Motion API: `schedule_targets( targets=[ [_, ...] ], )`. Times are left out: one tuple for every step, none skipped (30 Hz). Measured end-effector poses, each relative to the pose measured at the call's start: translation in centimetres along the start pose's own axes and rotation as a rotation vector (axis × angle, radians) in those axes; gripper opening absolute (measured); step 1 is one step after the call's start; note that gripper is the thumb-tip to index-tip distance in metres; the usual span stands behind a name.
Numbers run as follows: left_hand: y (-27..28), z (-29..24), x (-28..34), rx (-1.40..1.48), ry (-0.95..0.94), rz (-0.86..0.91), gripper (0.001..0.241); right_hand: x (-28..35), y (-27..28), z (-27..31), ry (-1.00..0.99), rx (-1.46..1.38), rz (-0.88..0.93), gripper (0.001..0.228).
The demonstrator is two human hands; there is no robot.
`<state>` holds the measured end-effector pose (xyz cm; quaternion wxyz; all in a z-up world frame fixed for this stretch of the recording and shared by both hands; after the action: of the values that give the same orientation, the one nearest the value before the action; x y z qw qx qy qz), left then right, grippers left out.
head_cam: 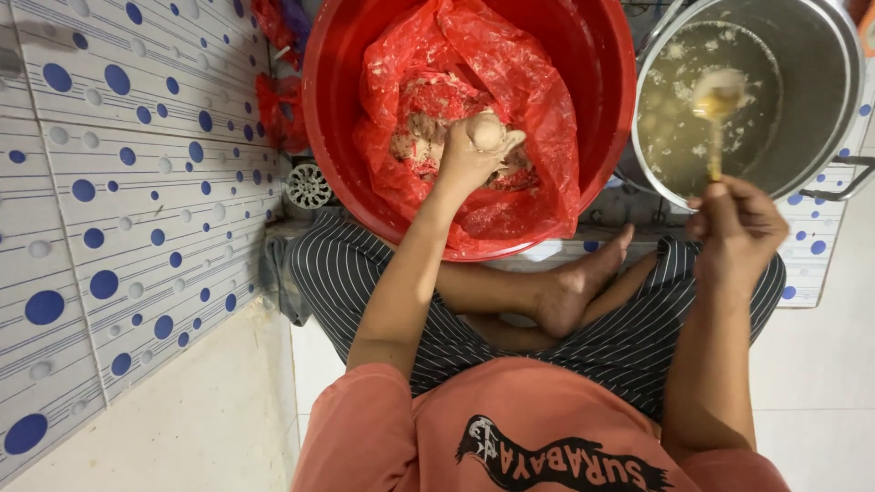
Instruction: A person is manually forming meatballs by squeezing meat dough through their hand and using a spoon to scoop the balls into a pot of boiling water.
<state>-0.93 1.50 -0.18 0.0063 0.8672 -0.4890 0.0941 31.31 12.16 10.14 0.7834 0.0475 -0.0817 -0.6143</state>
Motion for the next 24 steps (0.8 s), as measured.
schedule_targets(
  targets=[
    [0.1,-1.0,0.1,0.001,0.0,0.0,0.017,0.3,-1.0,0.8,0.0,0.0,0.0,0.008],
    [0.0,-1.9,0.2,-0.026,0.003,0.063,0.023,0.7,-2.1,1.5,0.01,0.011,0.057,0.008],
    [0.0,-2.8,0.4,-0.053,0.009,0.127,0.032,1.1,-3.1,2.3,0.019,0.022,0.113,0.008],
    [0.1,-1.6,0.1,-0.053,0.011,0.127,0.032,1.5,-3.8,2.5,0.017,0.023,0.113,0.008],
    [0.0,-0.3,-0.3,0.159,-0.048,0.209,0.015,1.8,-4.5,2.8,0.031,0.128,0.126,0.007],
    [-0.1,0.8,-0.6,0.371,-0.107,0.29,0.025,2.1,-5.1,3.1,0.044,0.234,0.139,0.008],
    [-0.2,-0.4,-0.2,0.372,-0.106,0.289,0.025,2.4,-5.6,3.4,0.043,0.235,0.14,0.008],
    [-0.2,-1.6,0.2,0.229,-0.051,0.228,0.005,2.7,-6.2,3.8,0.17,0.34,0.184,0.01],
    [-0.2,-2.8,0.5,0.086,0.001,0.166,0.017,2.9,-6.9,4.2,0.298,0.445,0.229,0.012],
    [-0.2,-2.2,0.5,0.088,0.001,0.165,0.017,3.0,-7.7,4.8,0.299,0.446,0.229,0.012],
    [-0.2,-1.8,0.5,0.1,-0.045,0.14,0.022,3.2,-8.5,5.6,0.441,0.552,0.22,0.014],
    [-0.3,-1.3,0.5,0.113,-0.09,0.114,0.027,3.4,-9.4,6.3,0.583,0.656,0.211,0.017],
    [-0.4,-0.8,0.4,0.114,-0.091,0.115,0.027,3.4,-10.1,6.3,0.584,0.656,0.21,0.017],
    [-0.5,-0.3,0.3,0.133,-0.161,0.077,0.035,3.5,-10.8,6.4,0.648,0.721,0.199,0.014],
    [-0.6,0.1,0.3,0.151,-0.228,0.037,0.043,3.6,-11.5,6.5,0.711,0.785,0.19,0.012],
    [-0.7,0.2,0.3,0.152,-0.228,0.036,0.043,3.6,-11.6,6.4,0.711,0.786,0.191,0.012],
    [-0.8,0.2,0.2,0.294,-0.177,0.048,0.04,3.7,-11.7,6.4,0.778,0.863,0.178,0.009],
    [-1.0,0.3,0.1,0.435,-0.126,0.06,0.039,3.8,-11.8,6.3,0.845,0.94,0.163,0.008],
    [-1.0,0.2,0.3,0.436,-0.126,0.059,0.039,3.7,-11.9,5.9,0.846,0.94,0.165,0.008],
    [-1.1,0.1,0.6,0.361,-0.153,0.014,0.035,3.5,-11.9,5.6,0.877,0.975,0.161,0.008],
    [-1.2,0.0,0.8,0.287,-0.179,-0.029,0.031,3.4,-12.0,5.2,0.908,1.011,0.154,0.009],
    [-1.1,0.5,0.7,0.287,-0.179,-0.029,0.031,3.5,-12.1,5.2,0.907,1.011,0.154,0.009],
    [-1.1,0.9,0.5,0.197,-0.131,-0.035,0.029,3.6,-12.3,5.2,0.908,1.018,0.162,0.008],
    [-1.1,1.4,0.3,0.107,-0.084,-0.041,0.027,3.6,-12.5,5.3,0.908,1.025,0.171,0.009]
  ],
)
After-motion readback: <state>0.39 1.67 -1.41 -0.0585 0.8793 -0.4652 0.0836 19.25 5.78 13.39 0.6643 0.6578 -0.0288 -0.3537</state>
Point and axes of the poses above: each hand's wrist, its own x-axis away from the middle knuckle, its own y-axis out of the back of the hand, z = x × y, the point moved 1 cm from there along -x, towards the middle knuckle, and after that the axes turned 2 degrees about z, right-handed, at the moved point
